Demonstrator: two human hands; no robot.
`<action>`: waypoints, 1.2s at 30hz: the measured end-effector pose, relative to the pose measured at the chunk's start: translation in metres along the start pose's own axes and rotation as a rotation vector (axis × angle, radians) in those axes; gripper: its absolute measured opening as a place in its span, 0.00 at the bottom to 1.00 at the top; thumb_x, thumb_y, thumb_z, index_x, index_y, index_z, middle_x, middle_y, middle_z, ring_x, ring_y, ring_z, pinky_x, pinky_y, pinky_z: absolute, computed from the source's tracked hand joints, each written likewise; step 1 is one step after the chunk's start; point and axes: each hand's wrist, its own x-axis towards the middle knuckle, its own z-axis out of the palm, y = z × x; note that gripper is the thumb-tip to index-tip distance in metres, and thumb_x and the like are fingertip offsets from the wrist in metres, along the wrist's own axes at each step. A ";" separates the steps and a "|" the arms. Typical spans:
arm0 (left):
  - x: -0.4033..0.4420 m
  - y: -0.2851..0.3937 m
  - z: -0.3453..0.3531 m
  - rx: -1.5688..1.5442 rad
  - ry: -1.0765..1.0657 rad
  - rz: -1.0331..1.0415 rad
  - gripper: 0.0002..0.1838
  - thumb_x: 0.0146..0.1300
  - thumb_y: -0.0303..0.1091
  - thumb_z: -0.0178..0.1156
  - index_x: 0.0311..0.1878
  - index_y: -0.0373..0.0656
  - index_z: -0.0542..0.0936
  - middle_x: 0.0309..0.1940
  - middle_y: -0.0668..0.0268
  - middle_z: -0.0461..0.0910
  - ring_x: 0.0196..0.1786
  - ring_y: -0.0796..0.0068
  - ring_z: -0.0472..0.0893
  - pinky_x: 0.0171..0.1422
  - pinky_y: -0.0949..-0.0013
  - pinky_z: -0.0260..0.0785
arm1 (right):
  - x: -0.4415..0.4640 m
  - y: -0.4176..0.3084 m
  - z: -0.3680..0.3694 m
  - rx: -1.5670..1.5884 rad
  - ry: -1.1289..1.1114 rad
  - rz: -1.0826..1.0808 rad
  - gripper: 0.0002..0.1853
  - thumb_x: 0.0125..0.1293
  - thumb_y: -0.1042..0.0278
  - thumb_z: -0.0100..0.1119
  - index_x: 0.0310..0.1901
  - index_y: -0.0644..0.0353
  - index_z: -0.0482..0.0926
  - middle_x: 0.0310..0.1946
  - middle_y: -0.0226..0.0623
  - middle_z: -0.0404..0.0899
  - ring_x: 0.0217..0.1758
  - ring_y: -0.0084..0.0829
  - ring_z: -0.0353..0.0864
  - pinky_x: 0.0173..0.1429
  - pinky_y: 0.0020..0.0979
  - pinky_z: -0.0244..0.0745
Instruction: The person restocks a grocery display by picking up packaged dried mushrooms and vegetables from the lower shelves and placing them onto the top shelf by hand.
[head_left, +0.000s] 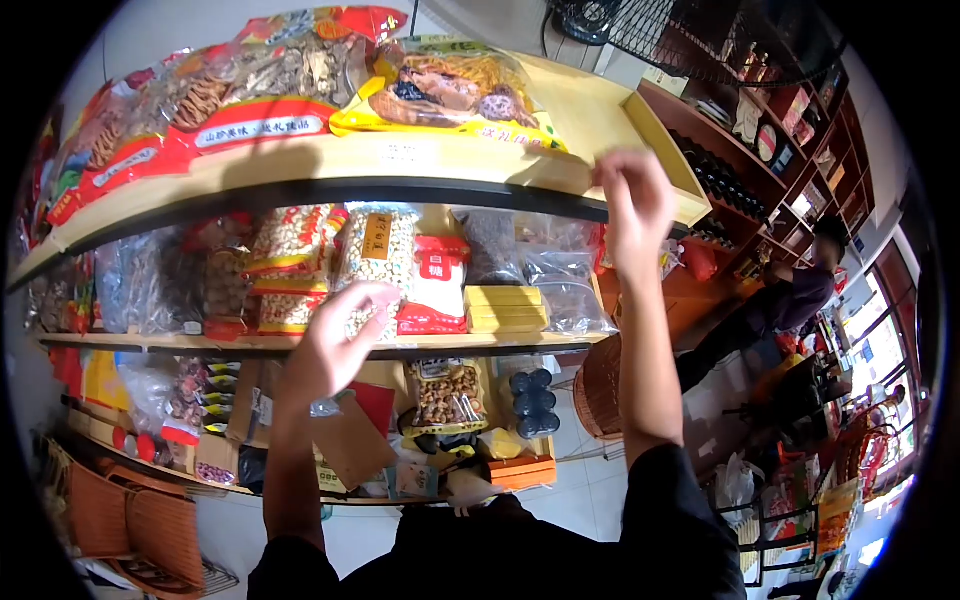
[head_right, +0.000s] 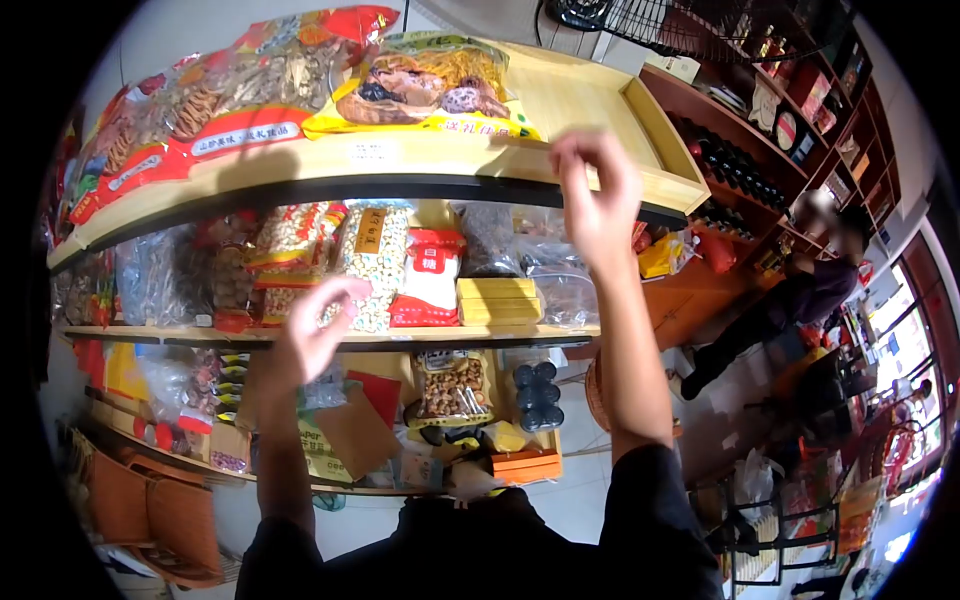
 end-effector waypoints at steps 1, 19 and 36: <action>0.008 0.017 -0.013 0.025 0.086 0.121 0.14 0.69 0.29 0.52 0.54 0.35 0.75 0.51 0.56 0.79 0.56 0.65 0.77 0.64 0.65 0.66 | 0.023 0.010 0.003 -0.062 0.011 0.065 0.04 0.63 0.80 0.51 0.36 0.67 0.77 0.30 0.34 0.79 0.32 0.21 0.75 0.39 0.22 0.71; 0.206 0.049 -0.047 0.695 0.414 0.057 0.31 0.70 0.52 0.45 0.65 0.36 0.66 0.61 0.46 0.71 0.63 0.48 0.71 0.68 0.55 0.62 | 0.097 0.068 0.066 -0.008 -0.452 0.671 0.52 0.63 0.39 0.58 0.74 0.66 0.42 0.26 0.30 0.74 0.29 0.20 0.70 0.37 0.23 0.68; 0.199 0.049 -0.043 0.880 0.340 -0.081 0.37 0.70 0.54 0.47 0.72 0.38 0.57 0.62 0.46 0.71 0.67 0.51 0.69 0.72 0.57 0.59 | 0.094 0.077 0.069 -0.028 -0.431 0.463 0.42 0.66 0.45 0.60 0.72 0.60 0.52 0.46 0.54 0.78 0.42 0.27 0.76 0.48 0.27 0.72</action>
